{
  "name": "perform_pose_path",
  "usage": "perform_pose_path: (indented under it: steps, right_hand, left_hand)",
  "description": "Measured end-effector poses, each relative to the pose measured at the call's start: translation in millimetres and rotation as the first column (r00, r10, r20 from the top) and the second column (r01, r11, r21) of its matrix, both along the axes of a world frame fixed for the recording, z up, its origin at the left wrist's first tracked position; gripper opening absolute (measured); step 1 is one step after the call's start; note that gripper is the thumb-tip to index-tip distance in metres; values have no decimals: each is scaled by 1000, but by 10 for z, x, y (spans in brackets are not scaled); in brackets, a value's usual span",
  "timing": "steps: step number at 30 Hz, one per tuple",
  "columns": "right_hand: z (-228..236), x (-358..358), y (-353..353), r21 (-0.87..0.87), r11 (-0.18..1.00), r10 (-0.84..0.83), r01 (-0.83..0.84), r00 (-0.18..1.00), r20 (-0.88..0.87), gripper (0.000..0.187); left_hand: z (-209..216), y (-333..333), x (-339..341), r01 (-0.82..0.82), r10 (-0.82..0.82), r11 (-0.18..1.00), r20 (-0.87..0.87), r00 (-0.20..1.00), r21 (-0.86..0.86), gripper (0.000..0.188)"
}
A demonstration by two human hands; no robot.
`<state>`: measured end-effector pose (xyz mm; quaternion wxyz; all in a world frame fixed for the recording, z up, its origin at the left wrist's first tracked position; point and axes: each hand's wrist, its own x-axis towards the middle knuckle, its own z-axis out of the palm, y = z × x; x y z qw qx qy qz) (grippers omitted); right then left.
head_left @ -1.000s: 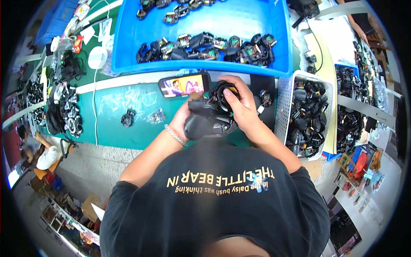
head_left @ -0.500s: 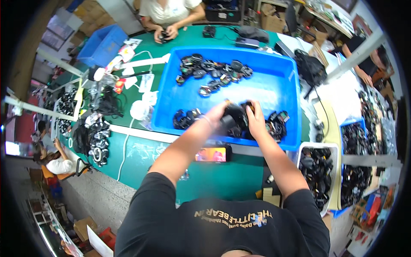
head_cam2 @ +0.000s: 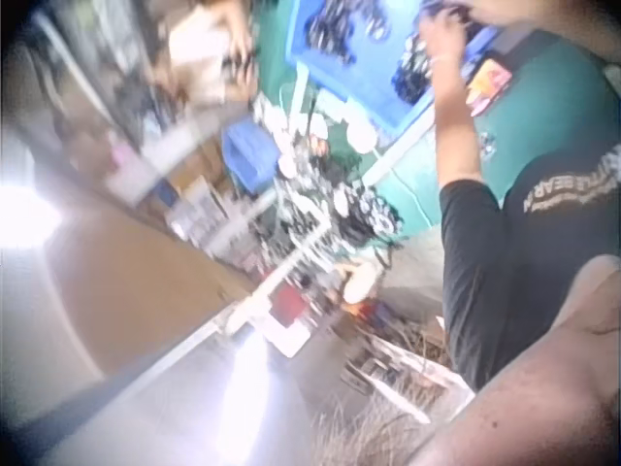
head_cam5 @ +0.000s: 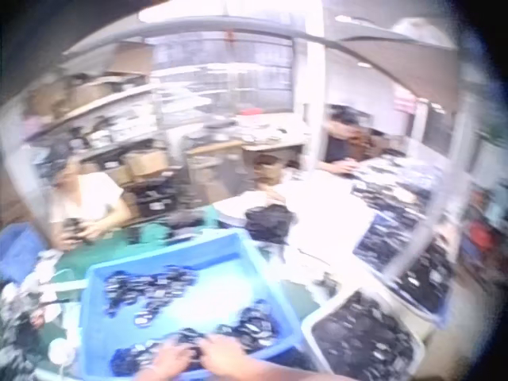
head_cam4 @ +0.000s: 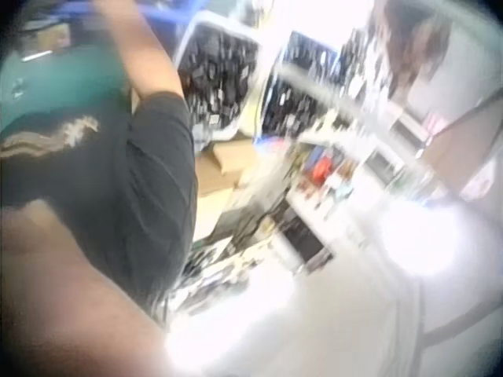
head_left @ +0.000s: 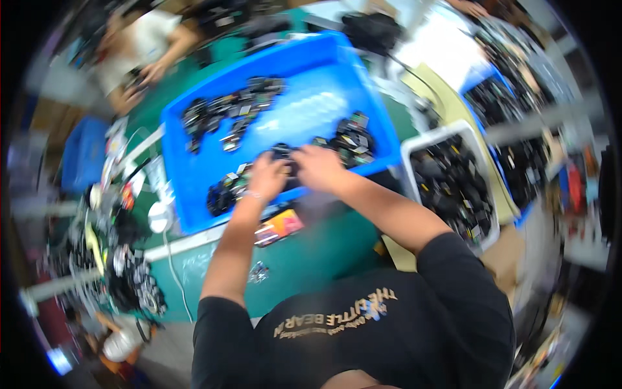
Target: The person sorts small black electronic components from a white basket into a blue bin. They pick up individual units, inspect them by turning them over, and place them into the bin. The person also moves a smartphone and a yellow sticky note on the table to clear space for the bin.
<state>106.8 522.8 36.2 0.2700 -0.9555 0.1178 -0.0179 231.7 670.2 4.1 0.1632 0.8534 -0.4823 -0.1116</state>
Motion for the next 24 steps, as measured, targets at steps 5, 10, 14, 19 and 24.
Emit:
perform_pose_path:
  steps: [5,10,14,19,24]
  right_hand:
    - [387,-904,0,138,983,-170,120,880,444,45]
    - [550,-2382,-1003,-52,788,-512,614,700,498,40]
    - [234,-3483,-1632,-454,508,-775,732,619,131,62]
    - [341,-3489,-1707,-506,598,-759,621,642,-108,69]
    - [393,-3561,-1901,-343,703,-709,622,647,-281,51]
  left_hand:
    - [270,34,-24,18,13,975,136,991,-221,19]
    - [800,-108,-546,99,-64,913,100,993,-397,20]
    - [945,-244,-1074,77,-95,843,-7,995,-532,18]
    - [1035,-613,-1806,177,-303,756,-97,948,-630,16]
    - [1183,-707,-2106,120,-410,730,-290,865,-673,15]
